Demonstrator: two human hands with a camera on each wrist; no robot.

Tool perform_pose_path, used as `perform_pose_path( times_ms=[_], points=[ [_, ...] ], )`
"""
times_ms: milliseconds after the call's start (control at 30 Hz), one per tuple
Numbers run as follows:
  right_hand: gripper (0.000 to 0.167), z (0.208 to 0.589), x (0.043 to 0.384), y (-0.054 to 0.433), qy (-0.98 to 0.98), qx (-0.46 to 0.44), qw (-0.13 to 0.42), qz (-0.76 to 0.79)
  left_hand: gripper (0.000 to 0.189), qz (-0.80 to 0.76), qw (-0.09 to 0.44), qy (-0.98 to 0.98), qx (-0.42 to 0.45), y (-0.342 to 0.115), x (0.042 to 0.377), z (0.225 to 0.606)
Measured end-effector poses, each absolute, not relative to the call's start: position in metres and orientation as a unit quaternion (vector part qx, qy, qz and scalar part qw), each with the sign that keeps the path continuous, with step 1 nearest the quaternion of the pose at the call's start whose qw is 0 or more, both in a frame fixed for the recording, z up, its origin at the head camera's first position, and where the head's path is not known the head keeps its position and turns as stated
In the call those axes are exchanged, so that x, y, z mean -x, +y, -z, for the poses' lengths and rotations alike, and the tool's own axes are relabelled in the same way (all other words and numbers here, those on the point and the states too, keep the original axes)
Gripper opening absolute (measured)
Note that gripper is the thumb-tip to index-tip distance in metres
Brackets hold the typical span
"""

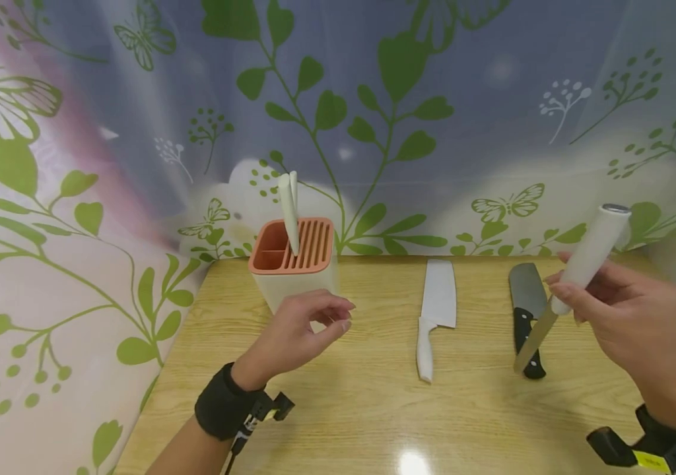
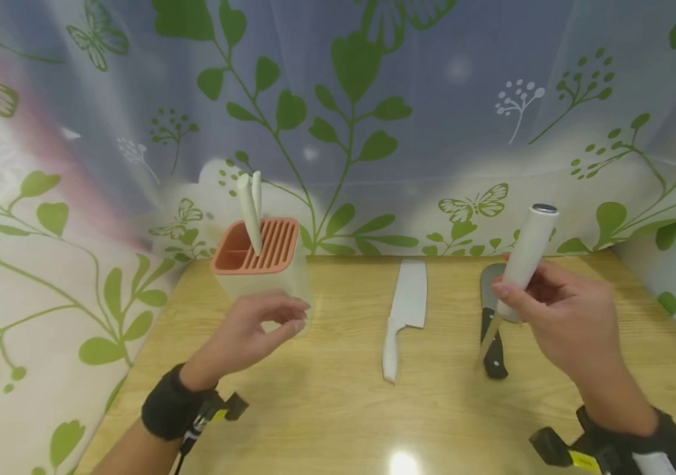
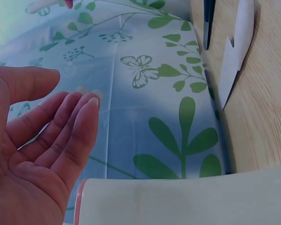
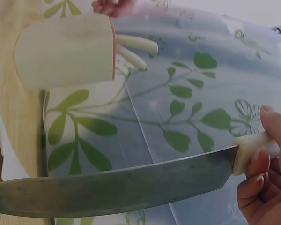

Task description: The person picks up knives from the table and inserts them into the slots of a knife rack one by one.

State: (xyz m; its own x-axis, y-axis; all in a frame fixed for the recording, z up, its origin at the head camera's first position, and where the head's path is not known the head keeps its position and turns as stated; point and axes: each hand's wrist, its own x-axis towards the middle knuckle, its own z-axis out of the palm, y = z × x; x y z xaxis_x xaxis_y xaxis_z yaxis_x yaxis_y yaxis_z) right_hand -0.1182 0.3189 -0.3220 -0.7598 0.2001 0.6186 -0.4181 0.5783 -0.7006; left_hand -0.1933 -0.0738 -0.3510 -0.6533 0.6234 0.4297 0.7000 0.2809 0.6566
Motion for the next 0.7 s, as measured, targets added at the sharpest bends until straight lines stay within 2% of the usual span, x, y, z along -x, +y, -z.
perform_pose_path(
  times_ms=[333,700],
  points=[
    [0.031,0.319,0.118,0.292,-0.831,-0.123,0.324,-0.435,0.021,0.442,0.027,-0.793,0.418,-0.066,0.190,0.348],
    [0.042,0.316,0.122,0.272,-0.827,-0.164,0.328,-0.427,0.024,0.438,0.025,-0.790,0.429,-0.056,0.189,0.343]
  ],
)
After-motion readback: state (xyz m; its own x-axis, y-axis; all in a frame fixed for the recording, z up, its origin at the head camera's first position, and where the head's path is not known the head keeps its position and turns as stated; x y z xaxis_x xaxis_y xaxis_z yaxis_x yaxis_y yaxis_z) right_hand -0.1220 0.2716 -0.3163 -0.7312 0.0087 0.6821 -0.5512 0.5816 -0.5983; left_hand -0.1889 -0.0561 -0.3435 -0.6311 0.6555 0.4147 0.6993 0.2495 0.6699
